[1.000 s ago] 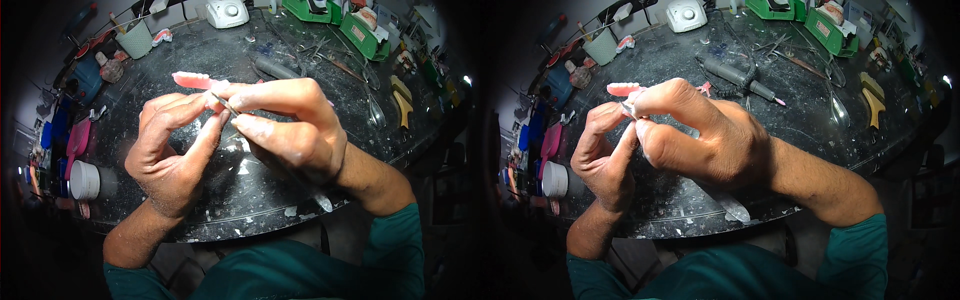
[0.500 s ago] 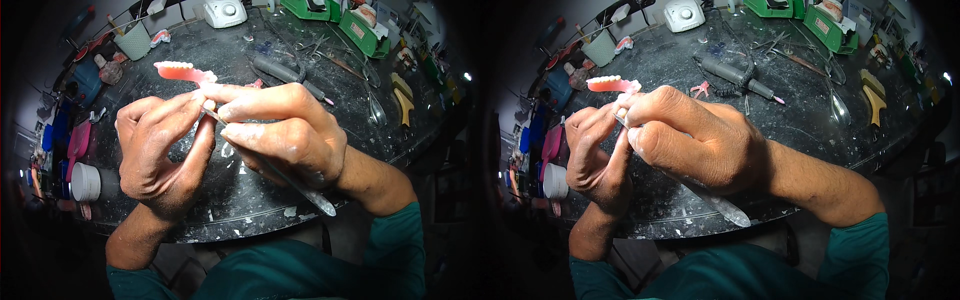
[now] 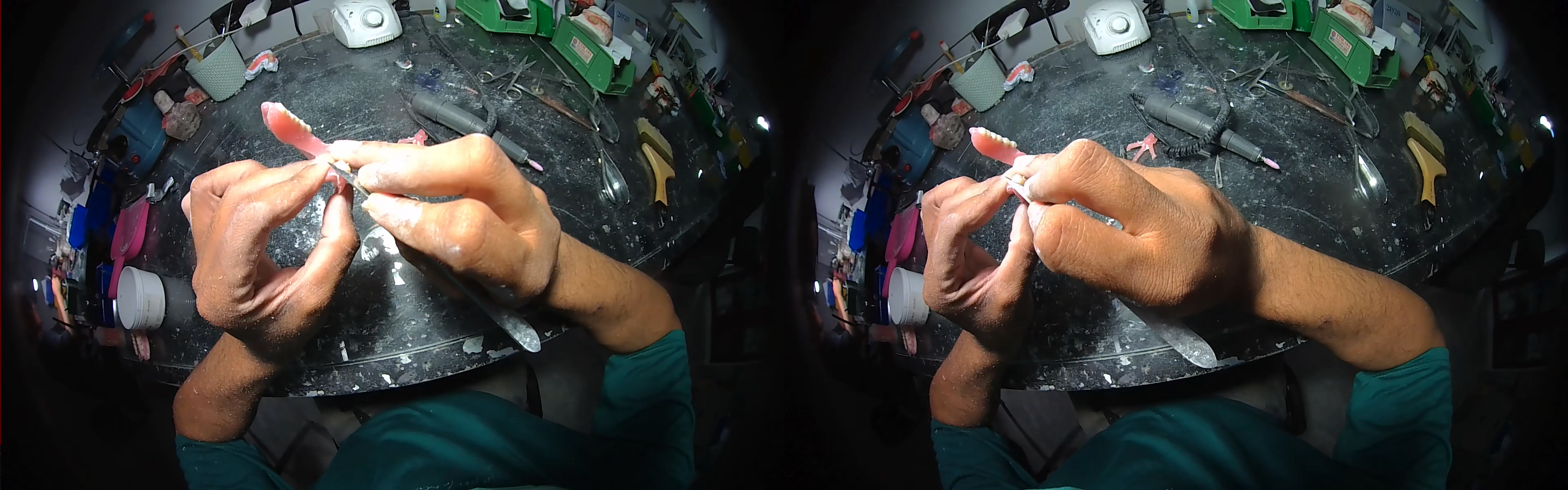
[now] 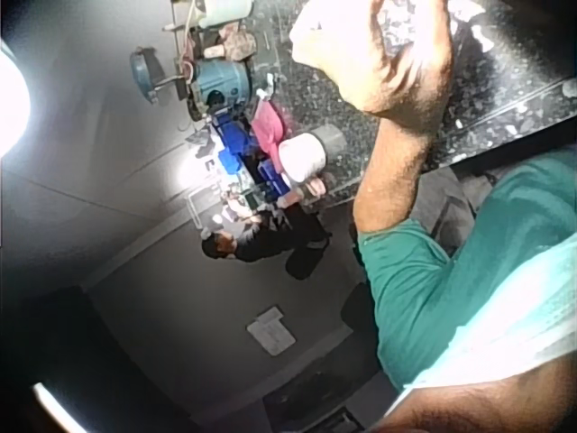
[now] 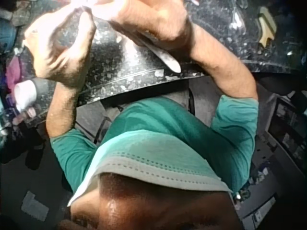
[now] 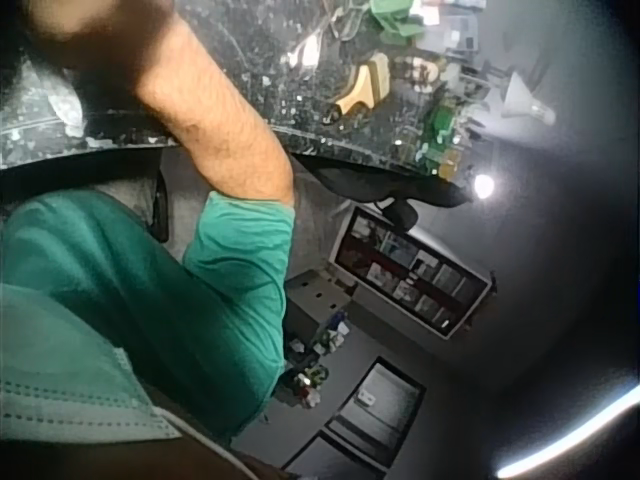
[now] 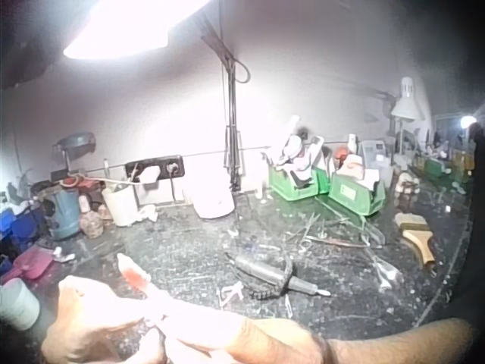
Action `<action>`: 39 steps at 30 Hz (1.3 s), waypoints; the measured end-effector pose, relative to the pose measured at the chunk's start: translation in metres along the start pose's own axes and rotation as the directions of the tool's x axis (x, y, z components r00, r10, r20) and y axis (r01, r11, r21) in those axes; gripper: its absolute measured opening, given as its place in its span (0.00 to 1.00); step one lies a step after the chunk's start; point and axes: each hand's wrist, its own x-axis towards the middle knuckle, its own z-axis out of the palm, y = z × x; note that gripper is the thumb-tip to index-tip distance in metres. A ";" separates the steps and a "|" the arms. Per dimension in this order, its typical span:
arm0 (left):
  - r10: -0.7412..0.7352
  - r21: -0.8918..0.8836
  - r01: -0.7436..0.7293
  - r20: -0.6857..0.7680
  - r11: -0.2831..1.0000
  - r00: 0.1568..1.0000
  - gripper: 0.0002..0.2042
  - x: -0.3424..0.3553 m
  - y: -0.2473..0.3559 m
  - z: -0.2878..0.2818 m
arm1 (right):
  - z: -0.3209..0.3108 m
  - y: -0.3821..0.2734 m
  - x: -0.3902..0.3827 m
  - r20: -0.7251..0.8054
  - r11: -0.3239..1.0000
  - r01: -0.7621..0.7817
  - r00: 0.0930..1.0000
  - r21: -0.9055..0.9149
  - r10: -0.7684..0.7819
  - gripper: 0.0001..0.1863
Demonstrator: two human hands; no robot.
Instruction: The person trims and scrapes a dental prosthesis using a metal hand tool while holding and turning it. Then, the person shapes the prosthesis using an electric handheld rotary tool.
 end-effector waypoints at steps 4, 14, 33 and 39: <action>0.024 0.016 -0.024 -0.021 1.000 0.999 0.16 0.002 -0.001 0.001 | -0.003 -0.003 0.002 0.016 0.996 -0.016 1.000 -0.082 0.017 0.13; 0.074 -0.051 -0.080 -0.109 0.996 0.991 0.18 -0.002 -0.015 -0.001 | -0.031 0.035 0.007 -0.019 0.931 -0.016 1.000 -0.366 0.010 0.10; 0.140 0.145 -0.138 -0.001 0.980 0.990 0.20 0.001 -0.006 -0.005 | 0.000 -0.006 0.003 -0.087 0.995 -0.083 0.992 0.054 0.087 0.15; 0.110 -0.048 -0.109 0.002 0.993 0.994 0.17 -0.001 -0.008 -0.003 | 0.002 -0.006 0.000 -0.067 0.993 -0.120 0.991 -0.012 0.118 0.13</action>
